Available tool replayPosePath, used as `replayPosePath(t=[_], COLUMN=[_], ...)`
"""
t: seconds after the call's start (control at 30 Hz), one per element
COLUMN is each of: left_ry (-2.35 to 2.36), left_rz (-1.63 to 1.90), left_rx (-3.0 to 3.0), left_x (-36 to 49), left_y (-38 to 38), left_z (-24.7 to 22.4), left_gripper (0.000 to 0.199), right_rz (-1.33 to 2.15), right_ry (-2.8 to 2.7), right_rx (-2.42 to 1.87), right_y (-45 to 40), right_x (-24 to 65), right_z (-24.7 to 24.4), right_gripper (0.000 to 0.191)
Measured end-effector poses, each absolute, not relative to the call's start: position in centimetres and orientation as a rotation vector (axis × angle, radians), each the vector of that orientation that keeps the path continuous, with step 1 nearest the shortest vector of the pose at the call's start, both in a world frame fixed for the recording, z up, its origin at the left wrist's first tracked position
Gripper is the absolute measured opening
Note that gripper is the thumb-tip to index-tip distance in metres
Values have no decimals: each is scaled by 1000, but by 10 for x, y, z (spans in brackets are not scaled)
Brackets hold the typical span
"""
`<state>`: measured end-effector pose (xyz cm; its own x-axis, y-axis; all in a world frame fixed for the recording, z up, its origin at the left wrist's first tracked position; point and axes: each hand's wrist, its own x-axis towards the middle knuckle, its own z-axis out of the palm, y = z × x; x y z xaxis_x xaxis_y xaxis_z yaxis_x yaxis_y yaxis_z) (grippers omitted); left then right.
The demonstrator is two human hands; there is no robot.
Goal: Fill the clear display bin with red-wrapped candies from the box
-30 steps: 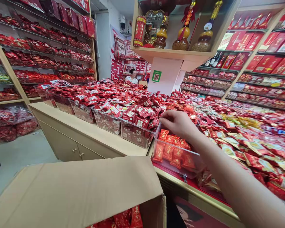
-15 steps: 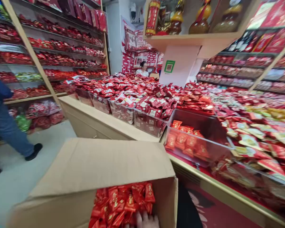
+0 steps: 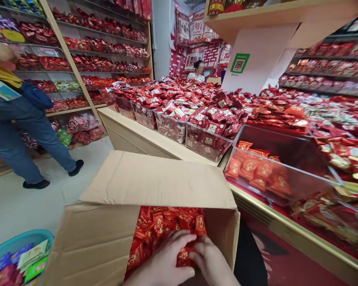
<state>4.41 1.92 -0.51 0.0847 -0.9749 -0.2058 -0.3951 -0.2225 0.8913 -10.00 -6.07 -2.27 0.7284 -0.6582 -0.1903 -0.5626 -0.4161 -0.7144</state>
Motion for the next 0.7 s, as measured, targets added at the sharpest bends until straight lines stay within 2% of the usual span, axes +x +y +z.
replayPosePath(t=[0.03, 0.13, 0.2, 0.37, 0.57, 0.7], left_ry=[-1320, -1037, -862, -585, -510, -531], left_rz=[-1165, -1382, -1500, -1539, -1379, -1363], left_rx=[1657, 1414, 1201, 1105, 1244, 1388], left_x=[44, 41, 39, 41, 39, 40], left_y=[17, 11, 9, 9, 7, 1], left_z=[1, 15, 21, 22, 12, 4], left_gripper=[56, 27, 21, 31, 37, 39], right_rz=[-199, -201, -233, -383, -534, -706], right_ry=[883, 813, 808, 825, 806, 830], right_rx=[-1983, -1591, -1370, -1051, -1134, -1094], right_y=[-64, -70, -70, -65, -65, -66], right_x=[-103, -107, -106, -95, -87, -81], right_z=[-12, 12, 17, 14, 14, 1], right_gripper=[21, 34, 38, 39, 32, 38])
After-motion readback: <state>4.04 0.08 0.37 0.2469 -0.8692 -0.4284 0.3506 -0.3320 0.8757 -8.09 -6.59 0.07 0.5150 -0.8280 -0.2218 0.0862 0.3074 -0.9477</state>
